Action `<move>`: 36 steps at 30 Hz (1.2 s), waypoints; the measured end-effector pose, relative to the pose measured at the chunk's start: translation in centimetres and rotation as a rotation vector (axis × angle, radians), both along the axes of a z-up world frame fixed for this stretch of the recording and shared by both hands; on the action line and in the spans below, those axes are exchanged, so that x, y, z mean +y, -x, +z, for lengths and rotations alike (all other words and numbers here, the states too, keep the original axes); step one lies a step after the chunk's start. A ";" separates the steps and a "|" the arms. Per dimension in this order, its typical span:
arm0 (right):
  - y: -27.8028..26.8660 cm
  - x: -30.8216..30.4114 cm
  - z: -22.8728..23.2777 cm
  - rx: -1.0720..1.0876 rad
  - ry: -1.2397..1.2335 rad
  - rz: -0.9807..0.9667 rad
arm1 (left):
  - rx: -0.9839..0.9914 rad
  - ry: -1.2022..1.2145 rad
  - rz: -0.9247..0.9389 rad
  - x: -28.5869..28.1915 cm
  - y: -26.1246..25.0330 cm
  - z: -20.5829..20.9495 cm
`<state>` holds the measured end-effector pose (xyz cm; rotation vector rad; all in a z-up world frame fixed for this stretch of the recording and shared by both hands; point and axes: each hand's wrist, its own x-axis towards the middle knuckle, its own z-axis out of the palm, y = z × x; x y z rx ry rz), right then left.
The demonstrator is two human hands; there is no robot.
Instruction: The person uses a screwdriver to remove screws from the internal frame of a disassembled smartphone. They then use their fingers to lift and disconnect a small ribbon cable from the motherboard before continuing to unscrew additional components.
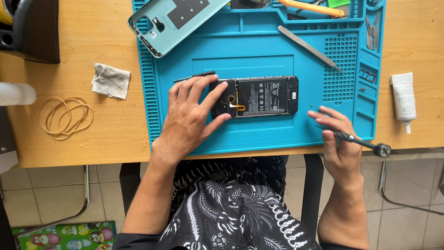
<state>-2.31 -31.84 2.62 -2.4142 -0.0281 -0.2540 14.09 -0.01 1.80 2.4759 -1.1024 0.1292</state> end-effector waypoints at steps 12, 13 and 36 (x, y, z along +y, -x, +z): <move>-1.2 0.1 -1.3 -0.200 -0.432 -0.202 | -0.010 0.003 0.004 0.1 0.0 -0.1; -1.4 0.2 -1.4 -0.182 -0.435 -0.200 | -0.009 0.008 0.006 0.1 0.0 -0.1; -2.5 -2.5 -2.0 -0.139 -0.465 -0.232 | -0.008 0.008 0.008 0.0 0.0 0.0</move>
